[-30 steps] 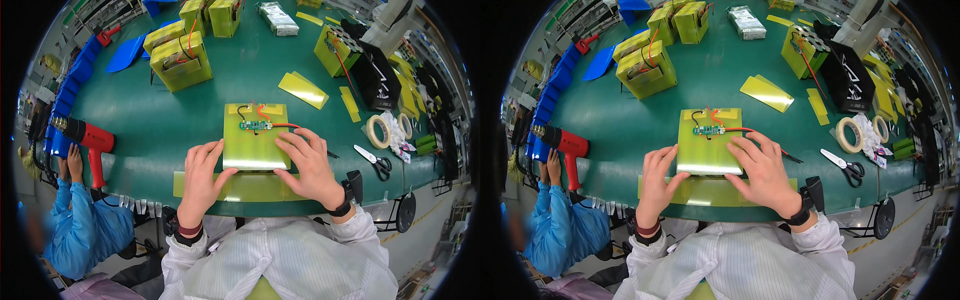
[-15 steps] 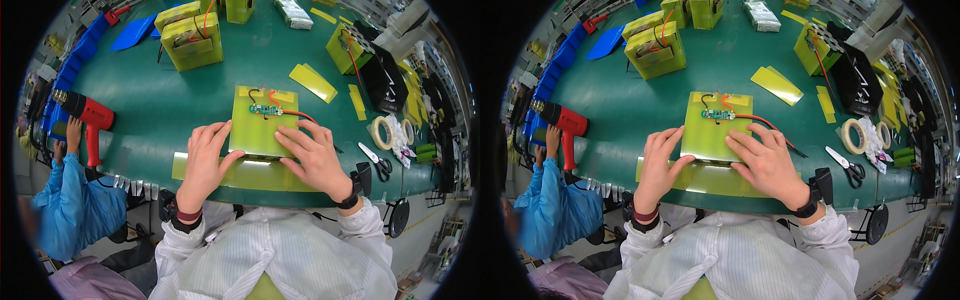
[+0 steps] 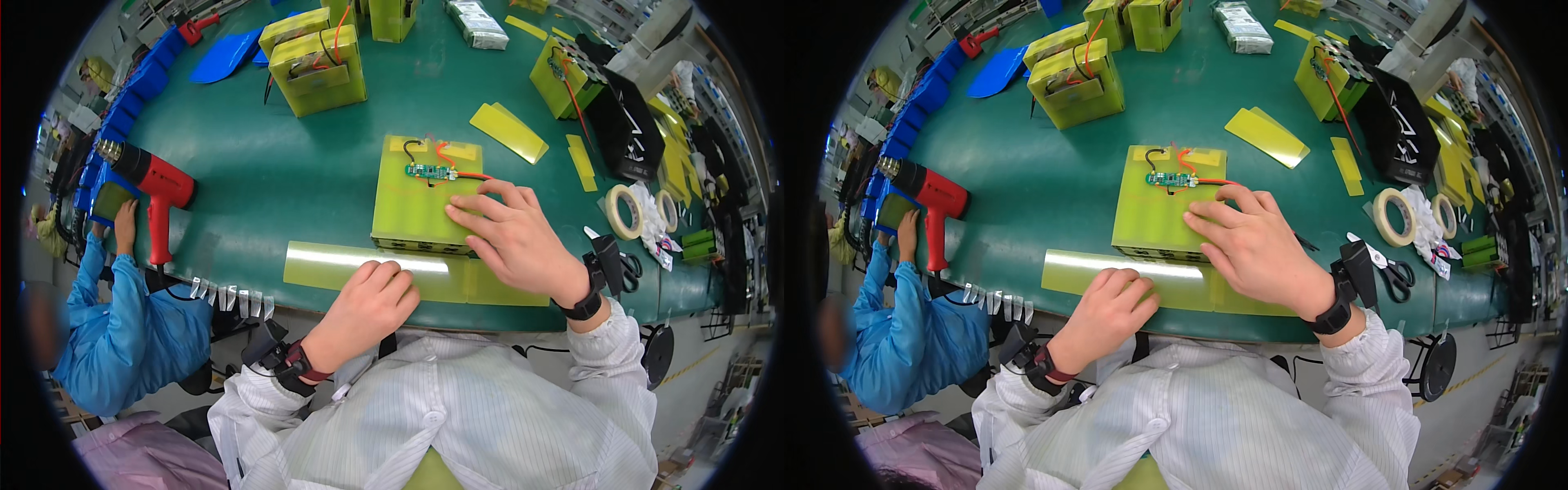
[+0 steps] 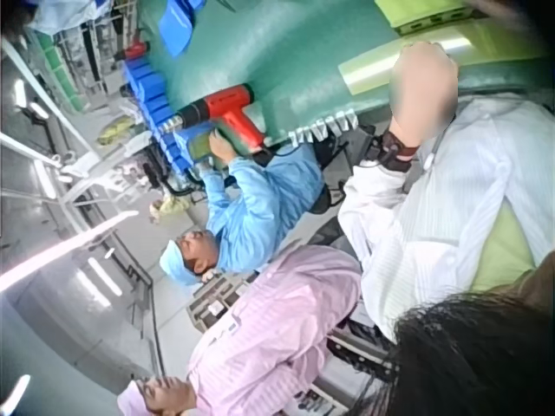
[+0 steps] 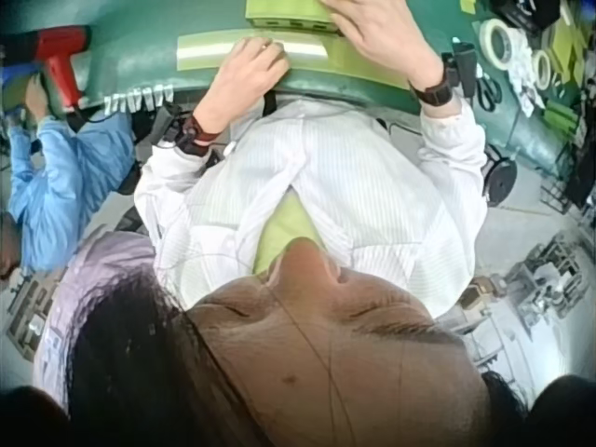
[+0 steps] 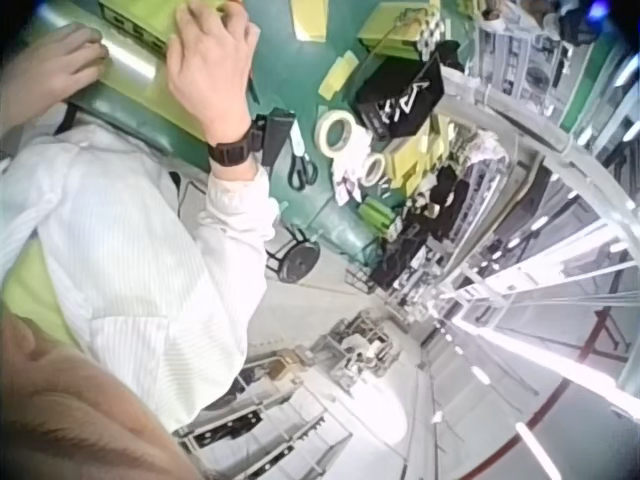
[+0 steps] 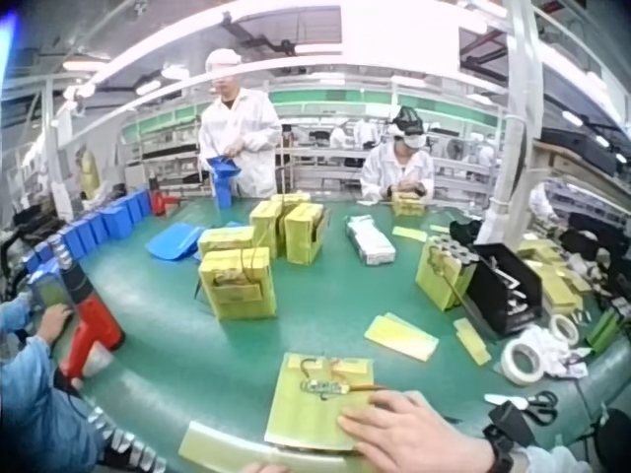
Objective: The recorder is applying white adhesive from a tube to the circuit board and components of a lithium-ion battery pack assembly.
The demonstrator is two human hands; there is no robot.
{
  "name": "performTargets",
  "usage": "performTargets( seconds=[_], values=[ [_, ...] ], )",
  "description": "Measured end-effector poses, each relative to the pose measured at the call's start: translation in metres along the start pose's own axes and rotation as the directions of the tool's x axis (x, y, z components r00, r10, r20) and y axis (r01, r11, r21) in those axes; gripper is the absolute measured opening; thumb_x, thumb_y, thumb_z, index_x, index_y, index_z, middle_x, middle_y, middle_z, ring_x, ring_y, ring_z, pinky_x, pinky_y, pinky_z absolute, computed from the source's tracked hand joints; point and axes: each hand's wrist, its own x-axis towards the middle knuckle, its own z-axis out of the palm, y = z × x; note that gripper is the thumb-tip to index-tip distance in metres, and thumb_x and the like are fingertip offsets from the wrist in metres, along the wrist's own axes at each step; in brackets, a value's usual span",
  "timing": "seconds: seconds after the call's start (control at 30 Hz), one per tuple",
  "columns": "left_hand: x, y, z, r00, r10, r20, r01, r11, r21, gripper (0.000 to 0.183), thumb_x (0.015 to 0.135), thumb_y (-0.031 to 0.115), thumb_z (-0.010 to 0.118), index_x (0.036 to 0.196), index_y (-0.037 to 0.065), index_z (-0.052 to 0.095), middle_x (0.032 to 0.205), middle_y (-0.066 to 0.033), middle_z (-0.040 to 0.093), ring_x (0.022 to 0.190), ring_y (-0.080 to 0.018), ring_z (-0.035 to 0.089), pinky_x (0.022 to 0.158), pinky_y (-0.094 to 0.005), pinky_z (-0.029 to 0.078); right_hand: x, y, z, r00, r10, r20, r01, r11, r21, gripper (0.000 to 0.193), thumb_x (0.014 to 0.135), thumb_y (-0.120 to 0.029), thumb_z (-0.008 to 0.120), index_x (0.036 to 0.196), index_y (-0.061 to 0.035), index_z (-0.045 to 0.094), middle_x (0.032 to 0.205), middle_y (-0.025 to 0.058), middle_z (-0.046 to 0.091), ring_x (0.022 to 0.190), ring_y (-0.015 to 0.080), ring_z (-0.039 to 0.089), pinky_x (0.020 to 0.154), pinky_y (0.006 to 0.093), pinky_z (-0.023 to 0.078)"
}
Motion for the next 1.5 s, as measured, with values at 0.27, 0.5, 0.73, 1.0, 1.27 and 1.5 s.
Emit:
performTargets(
  seconds=[0.27, 0.5, 0.73, 1.0, 1.27, 1.5],
  values=[
    [-0.005, 0.000, 0.005, 0.988, 0.141, 0.064, -0.145, 0.988, 0.054, 0.019, 0.070, 0.014, 0.059, 0.088, 0.009, 0.056, 0.093, -0.0040, 0.056, 0.088, -0.0204, 0.054, 0.078, -0.0336, 0.044, -0.003, 0.002, 0.004, 1.000, -0.009, -0.012, 0.009, 1.000, 0.020, 0.037, 0.079, -0.023, 0.065, 0.112, -0.0065, 0.062, 0.115, 0.0038, 0.058, 0.114, 0.0274, 0.047, 0.093, 0.0387, 0.037],
    [0.017, -0.021, -0.006, 0.940, 0.070, -0.335, -0.001, 0.980, 0.200, 0.035, 0.072, 0.016, 0.061, 0.107, 0.012, 0.065, 0.116, -0.0047, 0.060, 0.104, -0.0225, 0.054, 0.089, -0.0374, 0.043, -0.005, -0.004, -0.002, 0.999, 0.000, 0.054, -0.003, 0.998, 0.058, 0.066, 0.072, -0.044, 0.071, 0.125, -0.0086, 0.054, 0.126, 0.0061, 0.052, 0.122, 0.0285, 0.042, 0.096, 0.0414, 0.033],
    [0.023, -0.032, 0.009, 0.894, -0.047, -0.446, 0.127, 0.981, 0.150, 0.022, 0.074, 0.013, 0.060, 0.095, 0.009, 0.068, 0.102, -0.0012, 0.063, 0.105, -0.0223, 0.053, 0.089, -0.0379, 0.042, -0.006, -0.016, 0.012, 0.999, 0.036, -0.017, -0.037, 0.999, -0.033, 0.063, 0.067, -0.030, 0.077, 0.122, -0.0084, 0.056, 0.123, 0.0058, 0.054, 0.119, 0.0275, 0.045, 0.093, 0.0402, 0.038],
    [0.025, -0.026, 0.012, 0.855, -0.155, -0.495, 0.184, 0.983, 0.011, 0.025, 0.067, 0.013, 0.073, 0.091, 0.013, 0.070, 0.098, 0.0027, 0.065, 0.100, -0.0223, 0.055, 0.083, -0.0367, 0.041, -0.008, -0.011, 0.018, 0.992, 0.026, -0.120, -0.030, 0.999, -0.035, 0.046, 0.069, -0.018, 0.074, 0.112, -0.0048, 0.062, 0.116, 0.0056, 0.057, 0.112, 0.0258, 0.049, 0.089, 0.0384, 0.041],
    [0.022, -0.035, 0.013, 0.840, -0.127, -0.528, 0.170, 0.985, 0.034, 0.025, 0.067, 0.014, 0.073, 0.091, 0.014, 0.069, 0.096, 0.0025, 0.066, 0.099, -0.0222, 0.055, 0.083, -0.0369, 0.041, 0.000, -0.011, 0.022, 0.991, -0.020, -0.132, 0.013, 0.998, -0.057, 0.043, 0.072, -0.018, 0.071, 0.112, -0.0054, 0.062, 0.119, 0.0064, 0.057, 0.111, 0.0275, 0.049, 0.090, 0.0405, 0.040],
    [0.018, -0.032, 0.022, 0.814, -0.133, -0.565, 0.116, 0.991, -0.066, 0.025, 0.072, 0.015, 0.061, 0.096, 0.010, 0.067, 0.102, -0.0019, 0.062, 0.104, -0.0262, 0.053, 0.089, -0.0415, 0.042, -0.006, -0.020, 0.018, 0.994, 0.008, -0.110, -0.015, 0.998, -0.062, 0.046, 0.068, -0.010, 0.069, 0.112, 0.0004, 0.060, 0.120, 0.0133, 0.056, 0.111, 0.0348, 0.049, 0.093, 0.0446, 0.038]
  ],
)
